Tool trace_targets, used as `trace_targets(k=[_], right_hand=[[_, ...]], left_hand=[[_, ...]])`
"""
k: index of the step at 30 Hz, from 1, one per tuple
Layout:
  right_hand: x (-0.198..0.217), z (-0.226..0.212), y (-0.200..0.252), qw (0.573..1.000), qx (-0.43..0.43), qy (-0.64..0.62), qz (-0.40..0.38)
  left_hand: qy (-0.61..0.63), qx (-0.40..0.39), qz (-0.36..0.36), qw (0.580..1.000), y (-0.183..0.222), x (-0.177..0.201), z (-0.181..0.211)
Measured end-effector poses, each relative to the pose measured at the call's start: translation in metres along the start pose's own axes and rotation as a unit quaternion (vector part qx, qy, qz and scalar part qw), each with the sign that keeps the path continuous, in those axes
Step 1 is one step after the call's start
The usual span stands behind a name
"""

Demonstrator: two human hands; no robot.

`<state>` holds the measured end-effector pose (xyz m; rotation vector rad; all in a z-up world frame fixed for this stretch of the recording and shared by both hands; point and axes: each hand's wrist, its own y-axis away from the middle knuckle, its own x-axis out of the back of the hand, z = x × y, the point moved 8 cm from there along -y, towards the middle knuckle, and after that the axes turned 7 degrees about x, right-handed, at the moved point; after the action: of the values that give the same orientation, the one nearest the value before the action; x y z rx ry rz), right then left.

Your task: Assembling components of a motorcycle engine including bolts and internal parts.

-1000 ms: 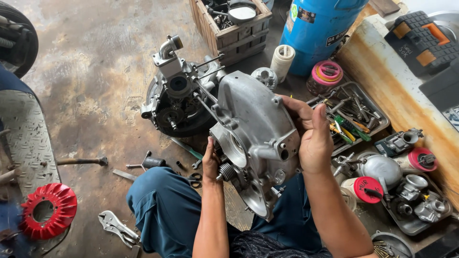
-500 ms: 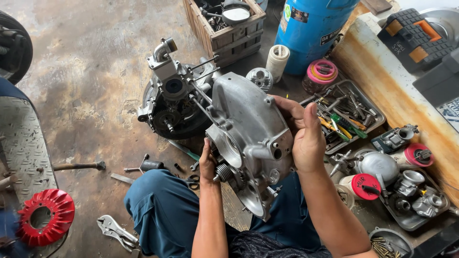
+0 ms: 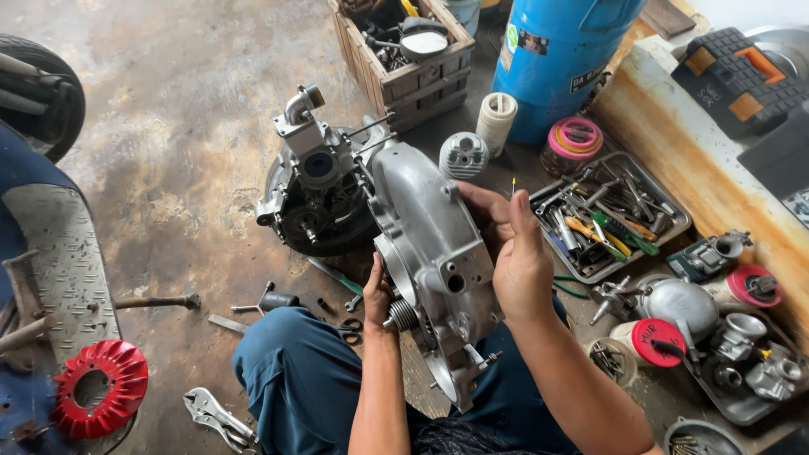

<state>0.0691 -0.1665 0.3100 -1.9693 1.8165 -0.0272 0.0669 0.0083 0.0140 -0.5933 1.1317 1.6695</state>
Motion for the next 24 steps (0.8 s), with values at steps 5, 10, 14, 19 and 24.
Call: trace_targets(k=[5,10,14,19,24], right_hand=[[-0.003,-0.001,0.008,0.999,-0.024,-0.031,-0.017],[-0.005,0.001,0.013,0.999,0.035,-0.026,-0.025],[0.000,0.009,0.015,0.999,0.015,-0.050,-0.010],[0.006,0.020,0.022,0.998,0.010,-0.054,-0.013],[0.000,0.016,0.027,0.997,0.029,-0.062,-0.019]], left_hand=[[0.028,0.025,-0.008,0.999,-0.017,0.015,-0.006],[0.006,0.033,-0.003,0.999,-0.046,0.057,-0.019],[-0.001,0.037,-0.002,0.999,-0.027,0.028,-0.018],[-0.010,0.075,0.007,0.997,-0.032,0.033,-0.027],[-0.002,0.085,0.007,0.996,-0.012,0.007,-0.022]])
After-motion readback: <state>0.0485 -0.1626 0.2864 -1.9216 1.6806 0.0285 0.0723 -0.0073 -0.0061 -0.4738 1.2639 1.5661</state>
